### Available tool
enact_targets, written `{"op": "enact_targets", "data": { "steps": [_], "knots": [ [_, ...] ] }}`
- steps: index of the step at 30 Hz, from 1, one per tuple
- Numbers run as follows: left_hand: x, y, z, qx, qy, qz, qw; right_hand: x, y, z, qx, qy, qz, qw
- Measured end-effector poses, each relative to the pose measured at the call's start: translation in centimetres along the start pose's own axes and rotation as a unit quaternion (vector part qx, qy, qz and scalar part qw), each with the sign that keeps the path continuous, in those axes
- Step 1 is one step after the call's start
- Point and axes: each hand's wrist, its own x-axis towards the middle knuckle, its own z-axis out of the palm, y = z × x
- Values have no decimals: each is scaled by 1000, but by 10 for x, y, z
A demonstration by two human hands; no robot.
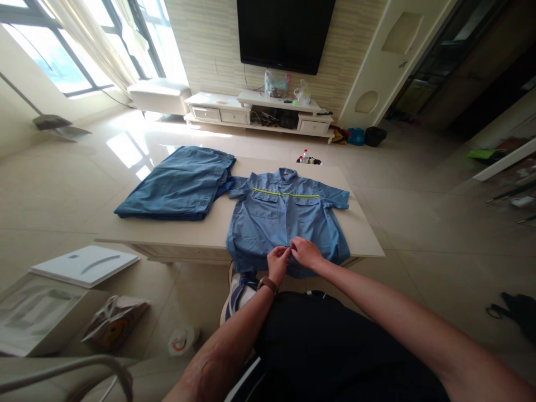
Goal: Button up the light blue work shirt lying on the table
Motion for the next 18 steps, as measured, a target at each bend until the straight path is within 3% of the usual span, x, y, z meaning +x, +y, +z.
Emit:
{"op": "enact_targets", "data": {
  "steps": [9, 18],
  "knots": [
    [2, -2, -1, -3, -1, 0, 1000, 4, 5, 6, 44, 16, -13, 999],
    [0, 0, 0, 8, -13, 15, 1000, 12, 6, 13, 65, 26, 33, 997]
  ]
}}
